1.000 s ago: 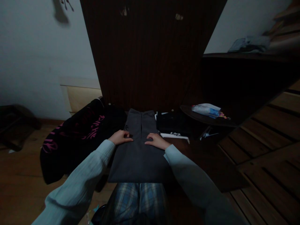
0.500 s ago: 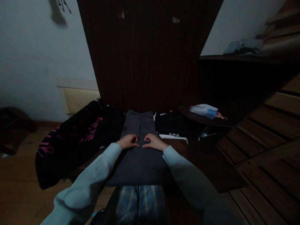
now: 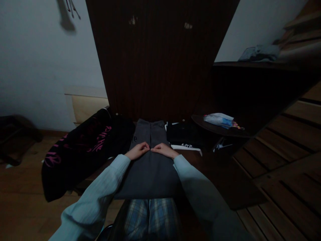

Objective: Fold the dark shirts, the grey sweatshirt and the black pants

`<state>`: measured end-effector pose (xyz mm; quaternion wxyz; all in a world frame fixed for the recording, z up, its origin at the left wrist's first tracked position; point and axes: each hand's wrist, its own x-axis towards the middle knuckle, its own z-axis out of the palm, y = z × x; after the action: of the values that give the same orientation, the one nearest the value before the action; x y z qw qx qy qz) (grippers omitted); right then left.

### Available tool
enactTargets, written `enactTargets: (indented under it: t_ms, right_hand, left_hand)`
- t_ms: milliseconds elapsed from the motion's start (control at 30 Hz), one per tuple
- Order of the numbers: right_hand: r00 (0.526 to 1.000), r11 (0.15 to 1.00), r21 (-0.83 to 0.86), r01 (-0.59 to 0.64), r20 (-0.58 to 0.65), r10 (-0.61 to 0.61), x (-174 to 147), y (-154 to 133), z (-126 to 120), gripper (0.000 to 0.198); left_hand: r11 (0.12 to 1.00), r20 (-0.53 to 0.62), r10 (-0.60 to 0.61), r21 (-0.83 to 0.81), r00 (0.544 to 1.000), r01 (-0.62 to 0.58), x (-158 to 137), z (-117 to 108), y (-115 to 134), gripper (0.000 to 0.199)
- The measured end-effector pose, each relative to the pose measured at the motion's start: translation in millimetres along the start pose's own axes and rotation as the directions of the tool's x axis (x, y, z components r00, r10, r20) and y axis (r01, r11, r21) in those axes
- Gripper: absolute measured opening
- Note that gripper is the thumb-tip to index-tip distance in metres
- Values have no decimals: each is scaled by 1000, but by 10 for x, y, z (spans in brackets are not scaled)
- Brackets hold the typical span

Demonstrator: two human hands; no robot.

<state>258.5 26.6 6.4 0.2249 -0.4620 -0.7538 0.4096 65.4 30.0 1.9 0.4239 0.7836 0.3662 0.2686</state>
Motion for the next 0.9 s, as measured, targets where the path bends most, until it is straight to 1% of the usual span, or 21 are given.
enactTargets:
  t_ms: [167, 267, 333, 400, 500, 600, 667, 700, 767, 833, 900]
  right_hand:
    - [1000, 1000, 3, 14, 2, -14, -32, -13, -2, 40]
    - [999, 997, -68, 47, -3, -47, -10, -4, -1, 38]
    - [996, 987, -145, 71, -39, -78, 5, -1, 34, 36]
    - [990, 968, -237, 77, -95, -102, 5, -7, 97, 34]
    - [981, 914, -407, 9, -174, -87, -40, -31, 183, 36]
    - [977, 822, -564, -73, -204, -53, -122, -31, 139, 45]
    - [982, 777, -625, -78, -181, -47, -188, 1, 16, 46]
    - [987, 767, -640, -58, -154, -54, -222, 26, -62, 44]
    - [992, 778, -628, 29, -76, -98, -287, 75, -213, 38]
    - [986, 821, -557, 127, -17, -164, -339, 105, -314, 32]
    - [982, 876, -455, 162, -14, -188, -365, 103, -338, 28]
  left_hand:
    - [998, 74, -20, -65, 997, 25, -12, -7, 22, 29]
    - [1000, 90, 3, -31, 996, -1, 8, -28, 11, 24]
    - [1000, 65, 23, 13, 998, -24, 32, -27, -13, 20]
    - [996, 36, 29, 83, 999, -32, 55, -4, -39, 16]
    - [964, 12, -5, 266, 1000, 2, 59, 39, -47, 13]
    - [866, -17, -74, 494, 997, 72, 0, -1, 1, 20]
    - [797, -14, -118, 596, 993, 103, -65, -101, 48, 31]
    - [777, -2, -136, 620, 991, 108, -99, -163, 69, 35]
    - [767, 41, -158, 634, 987, 96, -155, -282, 98, 40]
    - [783, 83, -149, 619, 985, 67, -180, -350, 111, 38]
    - [823, 113, -104, 567, 988, 22, -169, -346, 116, 34]
